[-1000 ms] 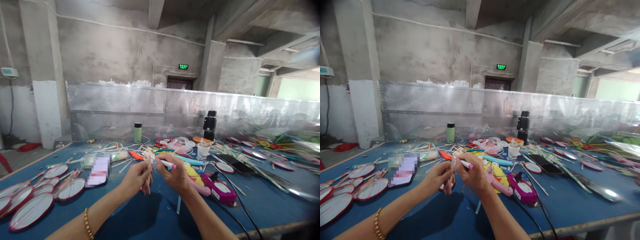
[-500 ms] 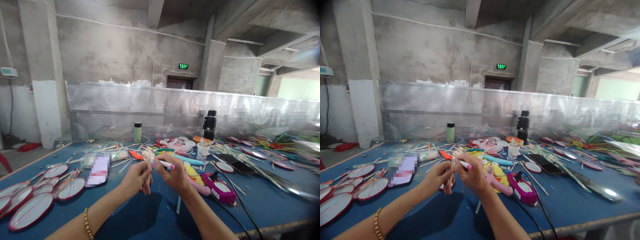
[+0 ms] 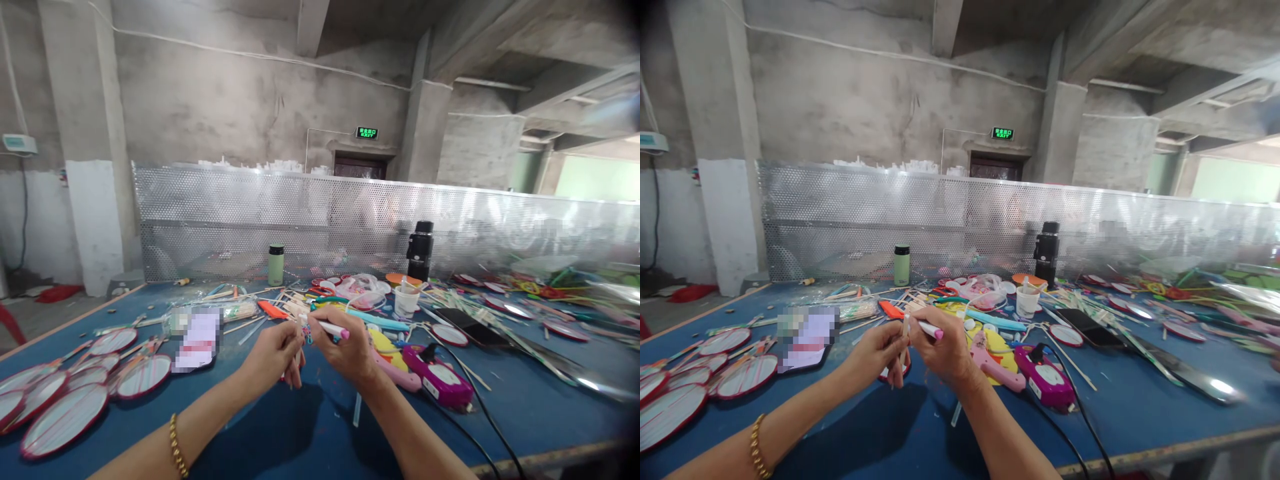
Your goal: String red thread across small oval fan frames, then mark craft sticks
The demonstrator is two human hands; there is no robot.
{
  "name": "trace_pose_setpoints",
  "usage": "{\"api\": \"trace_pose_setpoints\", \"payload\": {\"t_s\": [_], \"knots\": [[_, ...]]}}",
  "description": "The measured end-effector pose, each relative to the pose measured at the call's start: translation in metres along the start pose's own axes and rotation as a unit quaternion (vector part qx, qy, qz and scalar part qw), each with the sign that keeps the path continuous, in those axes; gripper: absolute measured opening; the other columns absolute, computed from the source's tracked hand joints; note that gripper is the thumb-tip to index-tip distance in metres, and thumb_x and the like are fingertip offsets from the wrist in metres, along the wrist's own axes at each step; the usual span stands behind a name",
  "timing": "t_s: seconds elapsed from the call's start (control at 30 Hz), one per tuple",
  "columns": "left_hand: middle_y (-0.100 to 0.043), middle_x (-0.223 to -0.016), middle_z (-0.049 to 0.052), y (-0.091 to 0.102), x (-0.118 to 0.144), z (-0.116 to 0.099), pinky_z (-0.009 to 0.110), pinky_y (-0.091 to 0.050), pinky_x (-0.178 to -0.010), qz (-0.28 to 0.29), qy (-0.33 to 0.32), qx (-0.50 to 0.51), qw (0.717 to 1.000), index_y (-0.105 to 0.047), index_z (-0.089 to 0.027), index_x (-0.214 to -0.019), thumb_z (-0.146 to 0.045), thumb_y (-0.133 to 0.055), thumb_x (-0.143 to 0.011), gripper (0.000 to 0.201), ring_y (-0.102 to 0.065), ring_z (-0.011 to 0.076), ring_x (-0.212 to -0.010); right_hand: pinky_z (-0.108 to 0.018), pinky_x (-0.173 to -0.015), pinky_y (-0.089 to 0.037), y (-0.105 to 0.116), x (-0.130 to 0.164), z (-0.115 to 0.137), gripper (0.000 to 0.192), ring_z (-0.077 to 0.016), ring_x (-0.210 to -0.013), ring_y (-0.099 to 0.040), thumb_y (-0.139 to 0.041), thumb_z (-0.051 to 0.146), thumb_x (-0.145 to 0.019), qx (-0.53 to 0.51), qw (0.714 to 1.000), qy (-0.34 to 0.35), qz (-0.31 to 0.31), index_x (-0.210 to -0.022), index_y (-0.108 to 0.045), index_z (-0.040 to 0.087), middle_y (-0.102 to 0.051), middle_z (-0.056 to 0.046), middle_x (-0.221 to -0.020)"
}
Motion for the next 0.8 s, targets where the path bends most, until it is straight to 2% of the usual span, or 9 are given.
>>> {"api": "trace_pose_setpoints", "payload": {"t_s": [0.47,0.63,0.8], "knots": [[-0.061,-0.053,-0.001,0.0000,-0.0010,0.0025,0.019,-0.040,-0.037,-0.001,0.001,-0.008,1.000,-0.048,-0.019,-0.074,-0.054,-0.051,-0.088,0.038,-0.064,0.0157,-0.041,-0.022,-0.061,-0.049,0.0020,0.0011,-0.0024,0.015,-0.0124,-0.062,-0.063,-0.057,0.018,-0.088,0.005,1.000,0.002,-0.013,-0.083,-0.072,0.019,-0.071,-0.003,-0.073],[-0.061,-0.053,-0.001,-0.0001,-0.0005,0.0051,0.018,-0.041,-0.037,-0.002,0.005,-0.007,1.000,-0.048,-0.019,-0.075,-0.051,-0.050,-0.089,0.035,-0.064,0.0152,-0.040,-0.021,-0.060,-0.048,-0.0009,0.0002,-0.0007,0.016,-0.0112,-0.059,-0.061,-0.057,0.017,-0.088,-0.002,1.000,0.001,0.006,-0.082,-0.072,0.018,-0.070,-0.002,-0.071],[-0.061,-0.054,-0.001,-0.0003,-0.0003,0.0043,0.018,-0.041,-0.036,0.000,0.001,-0.014,1.000,-0.048,-0.018,-0.074,-0.051,-0.050,-0.089,0.036,-0.065,0.0157,-0.041,-0.021,-0.059,-0.048,0.0017,0.0005,-0.0018,0.017,-0.0118,-0.060,-0.062,-0.056,0.019,-0.089,0.008,1.000,0.002,-0.008,-0.083,-0.072,0.018,-0.071,-0.002,-0.072]]}}
Point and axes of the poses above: each hand's wrist, its own x-axis away from the middle knuckle, its own y-axis out of the back of the hand, z = x × y, the point moved 9 cm from there along -x, towards the middle knuckle
